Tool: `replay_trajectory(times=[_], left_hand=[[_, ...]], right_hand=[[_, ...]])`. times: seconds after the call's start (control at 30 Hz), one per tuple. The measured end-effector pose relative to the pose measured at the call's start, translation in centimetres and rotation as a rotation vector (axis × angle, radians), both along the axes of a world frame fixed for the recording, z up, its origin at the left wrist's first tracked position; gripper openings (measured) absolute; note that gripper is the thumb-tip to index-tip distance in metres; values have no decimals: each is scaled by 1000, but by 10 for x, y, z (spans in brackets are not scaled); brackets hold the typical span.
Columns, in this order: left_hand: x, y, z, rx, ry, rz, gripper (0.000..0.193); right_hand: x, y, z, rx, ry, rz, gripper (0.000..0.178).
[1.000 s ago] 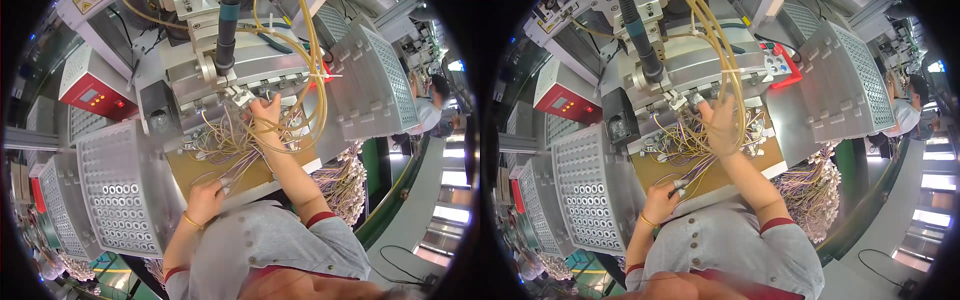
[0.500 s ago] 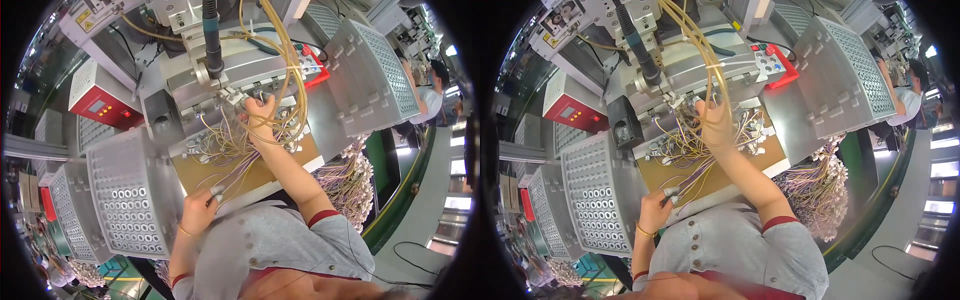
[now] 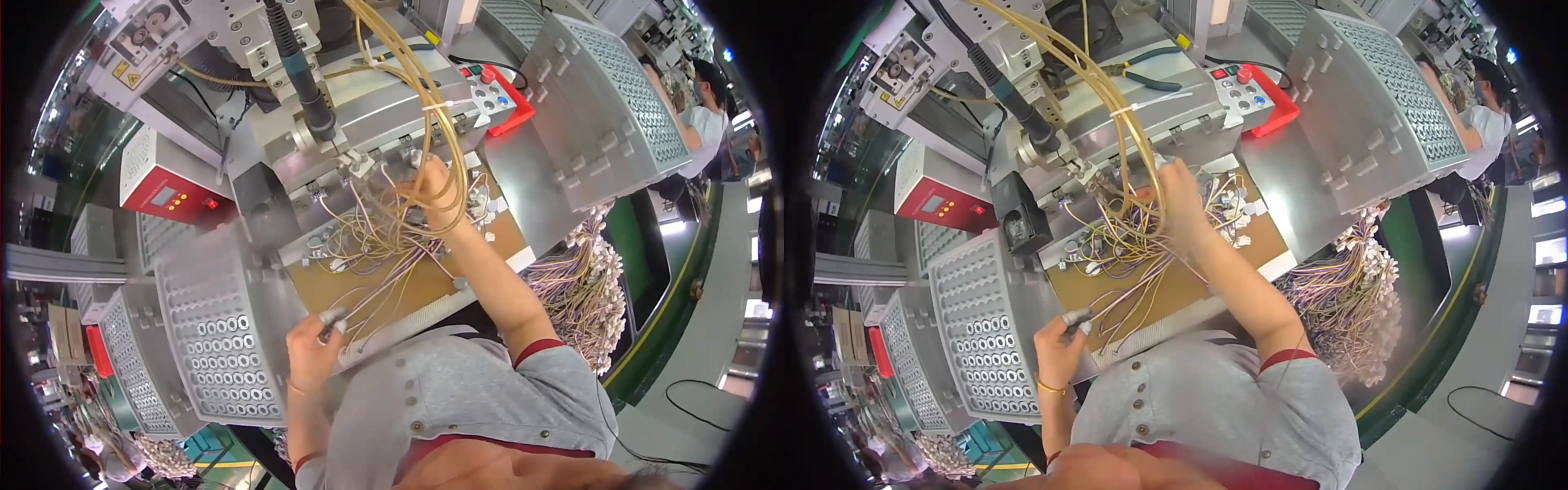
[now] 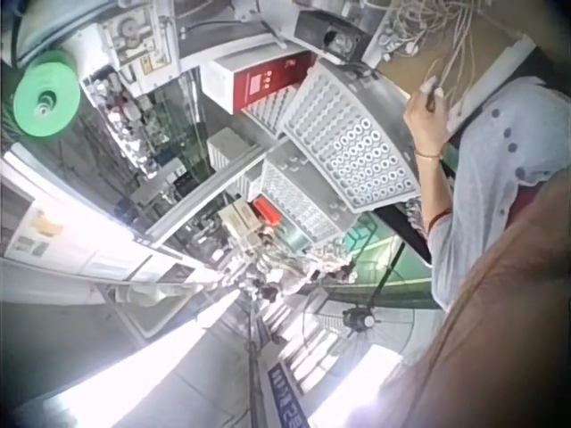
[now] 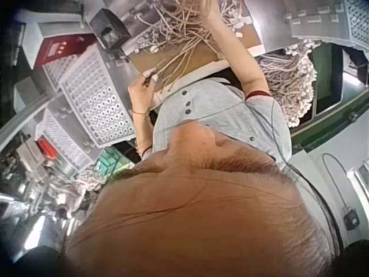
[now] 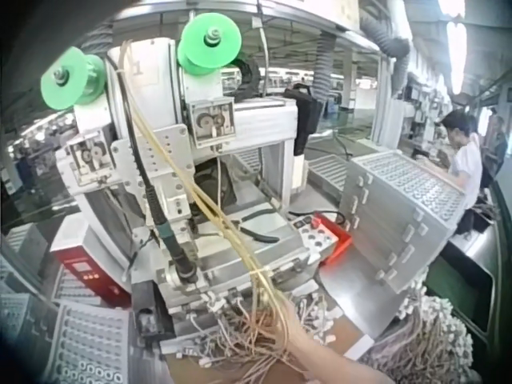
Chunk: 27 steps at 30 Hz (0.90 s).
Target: Assembling wire harnesses by connecting terminal wires and organizing finished components into a storage tray.
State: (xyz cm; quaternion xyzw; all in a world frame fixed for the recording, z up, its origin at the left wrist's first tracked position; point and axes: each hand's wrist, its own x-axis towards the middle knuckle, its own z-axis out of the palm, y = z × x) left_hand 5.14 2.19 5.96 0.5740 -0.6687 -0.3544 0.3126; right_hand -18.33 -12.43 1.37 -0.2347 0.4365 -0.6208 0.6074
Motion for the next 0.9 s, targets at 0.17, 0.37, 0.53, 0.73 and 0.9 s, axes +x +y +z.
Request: replay_trajectory(times=[0.17,0.37,0.53,0.73,0.9], left_hand=[[20,3,7,36,-59,129,20],[7,-1,7,209,659,345,22],[11,6,2,-237,59,143,21],[29,13,-22,111,583,318,33],[202,0,-70,-498,-693,761,27]], right_hand=[[-15,47,37,-74,746,71,23],[44,92,31,-1026,985,550,26],[62,90,20,-1130,980,530,16],[59,90,29,-787,795,773,12],[58,86,29,-1143,967,551,17]])
